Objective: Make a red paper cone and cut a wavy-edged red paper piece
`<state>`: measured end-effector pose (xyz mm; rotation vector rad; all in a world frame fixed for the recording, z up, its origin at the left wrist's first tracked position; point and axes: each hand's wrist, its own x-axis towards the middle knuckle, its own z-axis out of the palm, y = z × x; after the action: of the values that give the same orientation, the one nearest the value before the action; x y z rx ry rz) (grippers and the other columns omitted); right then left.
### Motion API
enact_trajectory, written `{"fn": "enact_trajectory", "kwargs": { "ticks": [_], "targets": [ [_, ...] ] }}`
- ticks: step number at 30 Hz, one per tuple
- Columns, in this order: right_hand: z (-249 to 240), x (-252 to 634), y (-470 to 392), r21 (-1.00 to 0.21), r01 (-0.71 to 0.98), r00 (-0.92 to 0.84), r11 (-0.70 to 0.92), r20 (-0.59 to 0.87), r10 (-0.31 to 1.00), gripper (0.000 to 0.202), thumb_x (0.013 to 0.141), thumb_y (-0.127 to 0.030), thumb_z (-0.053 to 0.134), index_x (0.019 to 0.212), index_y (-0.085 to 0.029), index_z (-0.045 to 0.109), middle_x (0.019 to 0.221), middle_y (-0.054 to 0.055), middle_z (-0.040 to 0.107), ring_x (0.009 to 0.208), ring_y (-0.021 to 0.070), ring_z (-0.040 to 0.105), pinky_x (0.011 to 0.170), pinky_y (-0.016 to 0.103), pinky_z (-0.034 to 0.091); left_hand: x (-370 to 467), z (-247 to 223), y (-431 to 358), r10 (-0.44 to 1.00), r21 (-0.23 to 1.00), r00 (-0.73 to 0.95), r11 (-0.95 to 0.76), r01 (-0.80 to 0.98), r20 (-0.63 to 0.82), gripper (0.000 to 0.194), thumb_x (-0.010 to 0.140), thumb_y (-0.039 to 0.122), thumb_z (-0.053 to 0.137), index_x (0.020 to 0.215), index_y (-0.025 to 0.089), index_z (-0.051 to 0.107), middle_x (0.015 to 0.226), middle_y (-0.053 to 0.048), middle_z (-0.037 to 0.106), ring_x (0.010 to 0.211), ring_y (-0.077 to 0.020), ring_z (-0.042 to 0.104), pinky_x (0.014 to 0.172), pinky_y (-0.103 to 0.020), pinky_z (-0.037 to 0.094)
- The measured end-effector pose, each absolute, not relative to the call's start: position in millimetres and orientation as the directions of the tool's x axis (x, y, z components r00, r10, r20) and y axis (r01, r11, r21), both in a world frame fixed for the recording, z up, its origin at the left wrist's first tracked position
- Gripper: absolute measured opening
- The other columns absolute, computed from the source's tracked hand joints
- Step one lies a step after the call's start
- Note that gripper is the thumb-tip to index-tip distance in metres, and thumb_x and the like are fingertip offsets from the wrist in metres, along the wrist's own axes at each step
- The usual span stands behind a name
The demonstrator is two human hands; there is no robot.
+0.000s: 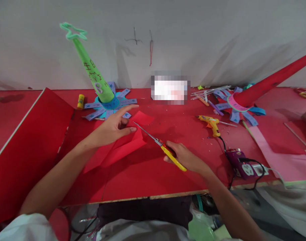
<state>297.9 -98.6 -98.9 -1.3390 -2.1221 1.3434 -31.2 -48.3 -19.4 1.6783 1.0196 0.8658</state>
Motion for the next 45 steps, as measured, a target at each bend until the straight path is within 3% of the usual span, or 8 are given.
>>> {"fn": "enact_trajectory", "kwargs": {
  "ticks": [4,15,23,30,33,37,40,45],
  "targets": [
    [-95.4,295.2,-98.4,-0.817,0.555,-0.551,0.157,-0.219,0.805,0.048,0.094,-0.068,0.068,0.097,-0.021,0.058,0.08,-0.001,0.062,0.067,0.015,0.05,0.063,0.027,0.039,-30.5,-17.0,-48.5,0.877,0.948,0.481,-0.17,0.269,0.021,0.08,0.095,0.027,0.075,0.167,0.024,0.04,0.064,0.009,0.049,0.054,-0.0108,0.038,0.053,-0.025,0.03],
    [-101.8,296.9,-89.8,-0.803,0.581,-0.487,0.131,-0.214,0.846,0.055,0.081,-0.064,0.083,0.074,-0.024,0.047,0.065,-0.006,0.047,0.063,0.0132,0.038,0.059,0.027,0.029,-29.6,-16.1,-50.0,0.871,0.953,0.491,-0.139,0.269,-0.011,0.084,0.095,0.027,0.074,0.169,0.023,0.034,0.066,0.01,0.047,0.058,-0.0113,0.038,0.058,-0.025,0.034],
    [-90.1,291.3,-93.6,-0.812,0.562,-0.523,0.156,-0.203,0.828,0.043,0.09,-0.061,0.071,0.085,-0.023,0.052,0.073,-0.004,0.054,0.066,0.0143,0.042,0.061,0.027,0.032,-26.6,-19.7,-49.3,0.874,0.962,0.485,-0.13,0.24,-0.003,0.098,0.093,0.026,0.076,0.175,0.02,0.024,0.067,0.01,0.047,0.061,-0.0135,0.044,0.064,-0.028,0.04],
    [-94.9,301.0,-91.3,-0.783,0.602,-0.447,0.157,-0.167,0.879,0.047,0.088,-0.062,0.074,0.077,-0.024,0.05,0.069,-0.004,0.05,0.064,0.0152,0.044,0.061,0.028,0.033,-28.5,-22.9,-47.6,0.889,0.962,0.457,-0.117,0.249,-0.01,0.101,0.091,0.031,0.078,0.176,0.021,0.024,0.066,0.01,0.047,0.061,-0.0137,0.042,0.064,-0.029,0.037],
    [-94.9,310.5,-93.3,-0.676,0.714,-0.367,0.185,-0.135,0.92,0.047,0.09,-0.067,0.07,0.078,-0.024,0.054,0.066,-0.002,0.055,0.061,0.0171,0.049,0.06,0.029,0.033,-28.7,-21.5,-47.5,0.89,0.947,0.455,-0.143,0.287,-0.004,0.092,0.093,0.033,0.076,0.172,0.02,0.032,0.067,0.009,0.048,0.064,-0.0139,0.043,0.067,-0.029,0.038],
    [-94.8,320.6,-93.6,-0.286,0.951,-0.159,0.121,-0.114,0.981,0.044,0.096,-0.066,0.064,0.097,-0.023,0.069,0.078,0.008,0.073,0.065,0.0257,0.066,0.06,0.032,0.03,-27.7,-22.6,-46.7,0.908,0.951,0.42,-0.131,0.279,0.002,0.083,0.093,0.036,0.076,0.167,0.022,0.041,0.08,0.003,0.061,0.073,-0.015,0.054,0.075,-0.03,0.045],
    [-98.6,325.8,-90.1,-0.06,0.994,-0.099,0.091,-0.155,0.983,0.04,0.1,-0.06,0.063,0.109,-0.021,0.072,0.091,0.014,0.08,0.076,0.0311,0.073,0.061,0.032,0.03,-27.0,-25.6,-45.4,0.922,0.948,0.388,-0.135,0.288,0.013,0.078,0.095,0.038,0.075,0.165,0.023,0.045,0.089,-0.001,0.064,0.083,-0.0175,0.06,0.082,-0.032,0.048],
    [-92.2,331.3,-85.3,-0.078,0.969,-0.243,0.233,-0.165,0.956,0.027,0.104,-0.043,0.067,0.11,-0.017,0.069,0.111,0.018,0.078,0.097,0.0341,0.075,0.07,0.035,0.042,-28.0,-30.6,-43.0,0.941,0.944,0.335,-0.146,0.295,0.041,0.064,0.094,0.039,0.076,0.154,0.027,0.057,0.114,-0.008,0.068,0.108,-0.0232,0.064,0.092,-0.034,0.05]
  ]
}}
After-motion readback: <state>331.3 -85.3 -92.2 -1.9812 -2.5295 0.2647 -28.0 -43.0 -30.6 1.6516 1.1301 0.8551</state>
